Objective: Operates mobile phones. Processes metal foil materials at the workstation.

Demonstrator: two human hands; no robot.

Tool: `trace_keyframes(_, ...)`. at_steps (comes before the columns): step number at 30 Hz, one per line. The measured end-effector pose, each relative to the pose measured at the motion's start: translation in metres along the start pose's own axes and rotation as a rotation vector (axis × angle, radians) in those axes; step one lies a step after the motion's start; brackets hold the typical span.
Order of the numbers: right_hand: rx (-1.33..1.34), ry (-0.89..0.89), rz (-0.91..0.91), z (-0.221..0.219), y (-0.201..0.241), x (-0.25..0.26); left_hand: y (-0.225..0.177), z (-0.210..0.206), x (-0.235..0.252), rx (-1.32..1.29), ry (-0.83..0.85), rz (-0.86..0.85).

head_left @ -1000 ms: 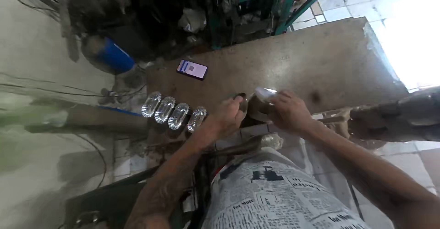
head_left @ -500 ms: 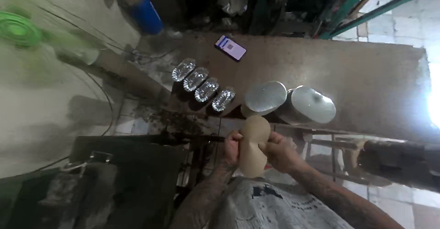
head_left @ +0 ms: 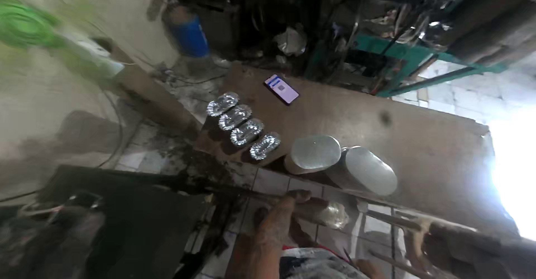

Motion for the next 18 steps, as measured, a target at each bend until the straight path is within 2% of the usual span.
trace_keyframes(2, 0.018, 0.026, 0.097, 0.011, 0.02, 0.004, 0.003, 0.023, -0.003, 0.229, 0.042, -0.012)
trace_keyframes(3, -0.007, 0.079, 0.111, 0.015, 0.027, 0.005, -0.001, 0.033, -0.021, 0.3, 0.043, 0.058)
trace_keyframes(5, -0.089, 0.127, 0.147, 0.022, 0.04, 0.014, -0.015, 0.071, -0.078, 0.261, -0.066, 0.087)
trace_keyframes(6, -0.095, 0.123, 0.248, 0.027, 0.052, 0.016, -0.02, 0.092, -0.113, 0.183, -0.154, 0.039)
trace_keyframes(8, -0.049, 0.148, 0.416, 0.042, 0.081, 0.02, -0.034, 0.126, -0.19, -0.017, -0.313, -0.215)
trace_keyframes(9, -0.02, 0.152, 0.485, 0.051, 0.099, 0.025, -0.033, 0.141, -0.227, -0.082, -0.376, -0.277)
trace_keyframes(12, -0.006, 0.063, 0.603, 0.068, 0.156, 0.057, 0.003, 0.205, -0.304, -0.235, -0.662, -0.327)
trace_keyframes(14, -0.029, -0.03, 0.722, 0.072, 0.204, 0.079, 0.035, 0.266, -0.343, -0.459, -0.835, -0.384)
trace_keyframes(16, -0.025, -0.081, 0.802, 0.068, 0.254, 0.086, 0.064, 0.324, -0.375, -0.72, -0.998, -0.525)
trace_keyframes(18, -0.022, -0.092, 0.853, 0.058, 0.298, 0.086, 0.09, 0.357, -0.398, -0.857, -1.173, -0.666)
Point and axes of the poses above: each hand's wrist, its own x-axis towards the middle knuckle, its own z-axis out of the back of the hand, y = z × x, the point moved 10 cm from there along x, towards the middle knuckle, and after that the axes turned 8 degrees about z, right-handed, at the moved point
